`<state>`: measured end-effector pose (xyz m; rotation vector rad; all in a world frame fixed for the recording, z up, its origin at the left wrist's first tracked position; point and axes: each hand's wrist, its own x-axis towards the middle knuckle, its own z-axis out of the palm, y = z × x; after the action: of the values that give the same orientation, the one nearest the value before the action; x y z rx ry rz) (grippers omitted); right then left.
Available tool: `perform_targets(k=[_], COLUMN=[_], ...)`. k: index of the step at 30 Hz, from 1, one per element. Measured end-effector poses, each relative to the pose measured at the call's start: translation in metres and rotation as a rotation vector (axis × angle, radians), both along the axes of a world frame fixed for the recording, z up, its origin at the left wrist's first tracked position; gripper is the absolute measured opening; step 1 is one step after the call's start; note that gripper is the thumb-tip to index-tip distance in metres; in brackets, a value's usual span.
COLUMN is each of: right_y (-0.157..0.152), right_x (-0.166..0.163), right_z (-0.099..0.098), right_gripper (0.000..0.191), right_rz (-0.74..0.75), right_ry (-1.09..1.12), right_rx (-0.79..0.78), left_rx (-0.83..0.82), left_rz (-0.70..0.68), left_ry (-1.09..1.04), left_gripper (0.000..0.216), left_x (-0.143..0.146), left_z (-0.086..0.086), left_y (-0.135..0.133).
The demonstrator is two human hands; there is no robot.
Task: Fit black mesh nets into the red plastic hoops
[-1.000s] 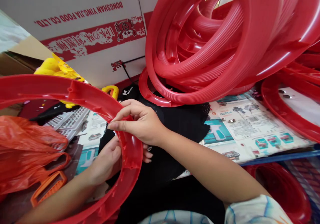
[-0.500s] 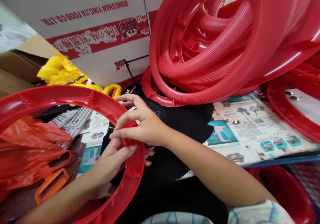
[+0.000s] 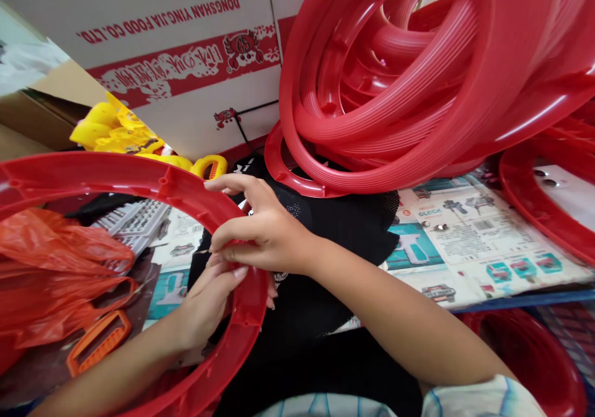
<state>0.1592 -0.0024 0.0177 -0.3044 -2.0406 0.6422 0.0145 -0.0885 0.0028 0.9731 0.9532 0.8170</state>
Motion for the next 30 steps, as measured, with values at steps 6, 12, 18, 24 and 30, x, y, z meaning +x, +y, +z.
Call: perform_targets(k=[6, 12, 18, 24, 30], right_y=[0.009, 0.010, 0.008, 0.008, 0.006], right_x=[0.009, 0.017, 0.017, 0.015, 0.016], right_z=[0.011, 0.022, 0.024, 0.023, 0.025], right_gripper=[0.008, 0.010, 0.011, 0.014, 0.011], right_rz=[0.036, 0.117, 0.054, 0.020, 0.007], right_ry=[-0.117, -0.248, -0.308, -0.315, -0.330], right_rx=[-0.045, -0.037, 0.009, 0.075, -0.015], left_rx=[-0.094, -0.076, -0.059, -0.116, -0.105], left_rz=[0.089, 0.026, -0.010, 0.000, 0.027], left_ry=[-0.091, -0.112, -0.156, -0.176, -0.098], left_gripper=[0.017, 0.016, 0.015, 0.019, 0.021], left_x=[0.007, 0.007, 0.004, 0.005, 0.006], left_z=[0.011, 0.007, 0.002, 0.005, 0.006], left_y=[0.005, 0.004, 0.007, 0.006, 0.007])
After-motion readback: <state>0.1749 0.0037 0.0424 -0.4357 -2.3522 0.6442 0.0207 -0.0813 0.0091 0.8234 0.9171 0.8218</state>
